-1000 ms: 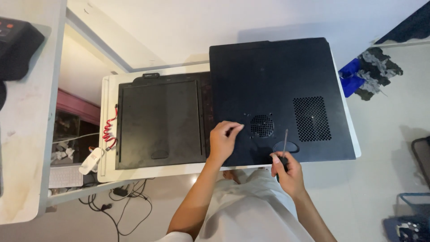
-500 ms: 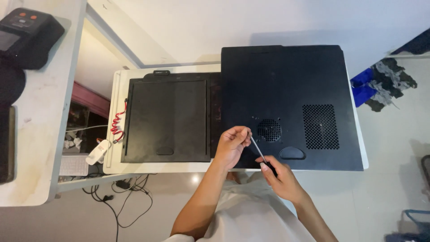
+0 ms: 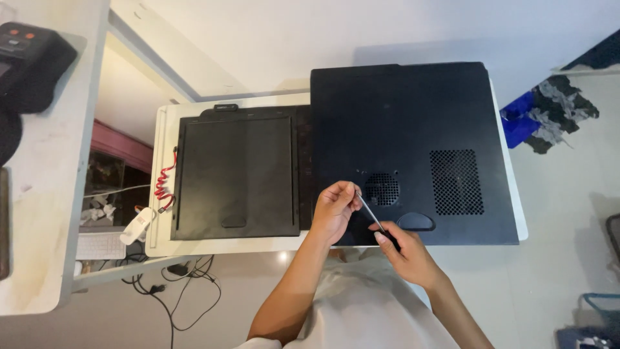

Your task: Closing the side panel of a desktop computer case and securing it with a screwdriver.

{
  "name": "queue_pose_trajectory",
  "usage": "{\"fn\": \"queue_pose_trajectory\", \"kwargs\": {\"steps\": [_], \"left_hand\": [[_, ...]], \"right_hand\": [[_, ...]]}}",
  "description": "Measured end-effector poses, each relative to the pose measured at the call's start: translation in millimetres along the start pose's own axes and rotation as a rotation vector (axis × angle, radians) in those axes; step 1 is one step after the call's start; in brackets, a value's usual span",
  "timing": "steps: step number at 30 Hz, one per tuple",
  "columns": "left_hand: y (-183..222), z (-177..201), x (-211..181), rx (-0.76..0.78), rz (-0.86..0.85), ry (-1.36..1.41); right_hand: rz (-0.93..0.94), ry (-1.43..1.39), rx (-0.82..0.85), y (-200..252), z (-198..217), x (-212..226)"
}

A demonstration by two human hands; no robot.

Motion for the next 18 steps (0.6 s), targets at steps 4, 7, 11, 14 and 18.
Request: {"fn": "queue_pose_trajectory", "kwargs": {"steps": [4,7,11,14,18], "left_hand": [[-2,3,7,-0.031,0.008,-0.067],[-8,10,18,-0.147,-0.016,-0.128],[-7,4,19,-0.166,-0.026,-0.188],[-7,1,22,-0.215,-0.028,-0.320],[-8,0,44,-0.213,-0.004,-0.370]], "right_hand": [[-0.050,0.016,-0.002,2,4,-1],[-0.073,0.003,-0.070,3,6,-7],[-0.120,0.014,-0.083,6,8,-7],[-0.124,-0.045,-0.123,8,11,-4],[-0.179,-0.203,-0.190,20,15,-22]]}}
Point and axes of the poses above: each hand's wrist, its own y-axis away from the middle knuckle, its own z-axis out of the back of the hand, x = y × z, the point moved 5 cm from there along -y, towards the middle knuckle, and after that the axes turned 4 degrees about -x, right-handed, at the moved point
